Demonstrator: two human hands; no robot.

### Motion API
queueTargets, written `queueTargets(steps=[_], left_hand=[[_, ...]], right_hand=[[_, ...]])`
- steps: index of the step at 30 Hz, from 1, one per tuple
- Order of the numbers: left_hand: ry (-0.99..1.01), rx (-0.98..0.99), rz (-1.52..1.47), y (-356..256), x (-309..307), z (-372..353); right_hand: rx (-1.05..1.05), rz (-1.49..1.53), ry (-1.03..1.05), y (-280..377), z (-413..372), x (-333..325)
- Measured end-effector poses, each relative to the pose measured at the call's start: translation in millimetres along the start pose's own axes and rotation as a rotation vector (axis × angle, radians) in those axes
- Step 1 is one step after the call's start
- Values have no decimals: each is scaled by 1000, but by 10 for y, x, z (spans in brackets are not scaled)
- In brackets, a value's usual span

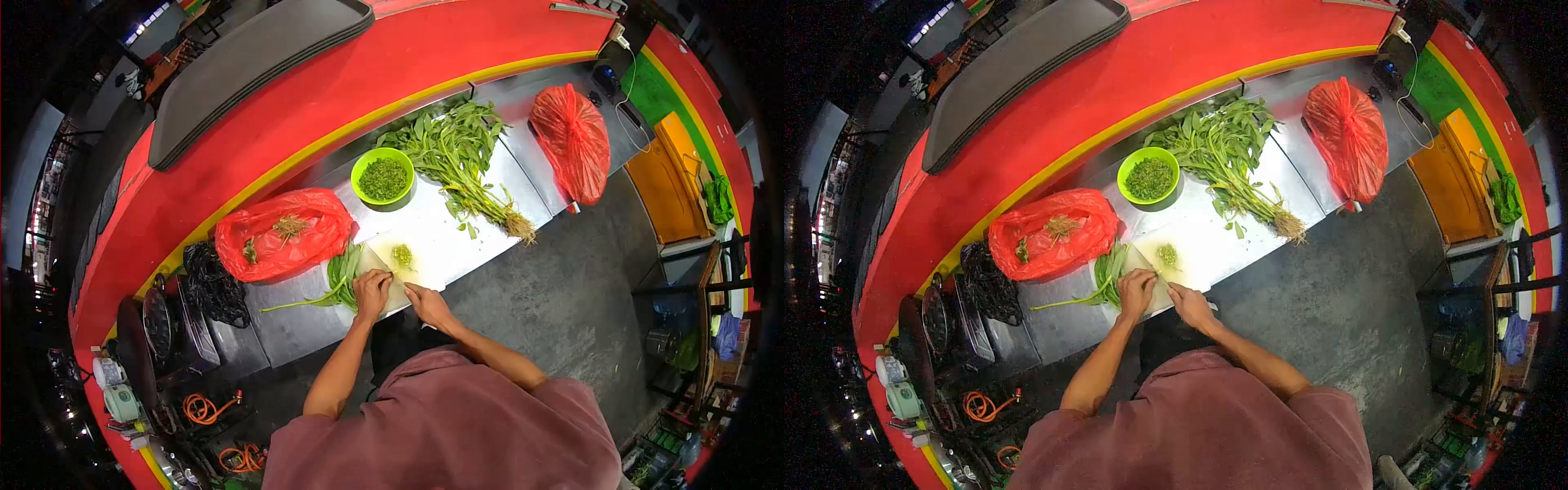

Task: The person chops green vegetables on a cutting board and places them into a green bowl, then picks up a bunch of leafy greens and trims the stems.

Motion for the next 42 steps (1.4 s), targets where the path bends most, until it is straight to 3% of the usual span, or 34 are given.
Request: queueTargets(steps=[2,6,27,35,39,42], left_hand=[[-3,22,-5,7,1,-8],[-18,38,-10,-68,70,-70],[-29,100,-2,-41,-9,-20],[-59,41,4,11,26,-47],[-42,50,-11,16,23,-35],[-33,46,-1,-26,-5,-62]], right_hand=[[-130,33,-78,6,-37,-3],[-53,1,-42,-38,-38,-26],[-45,-4,-37,12,278,85],[-33,-30,-16,65,123,9],[-69,4,-71,-75,62,48],[-215,-49,-157,64,95,22]])
Point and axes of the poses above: each hand's wrist, its own z-axis towards the middle knuckle, its own x-axis out of the palm, y = z × x, the point moved 8 cm from there along z, towards the middle knuckle, and after that the axes turned 11 degrees about y, right-handed, at the moved point
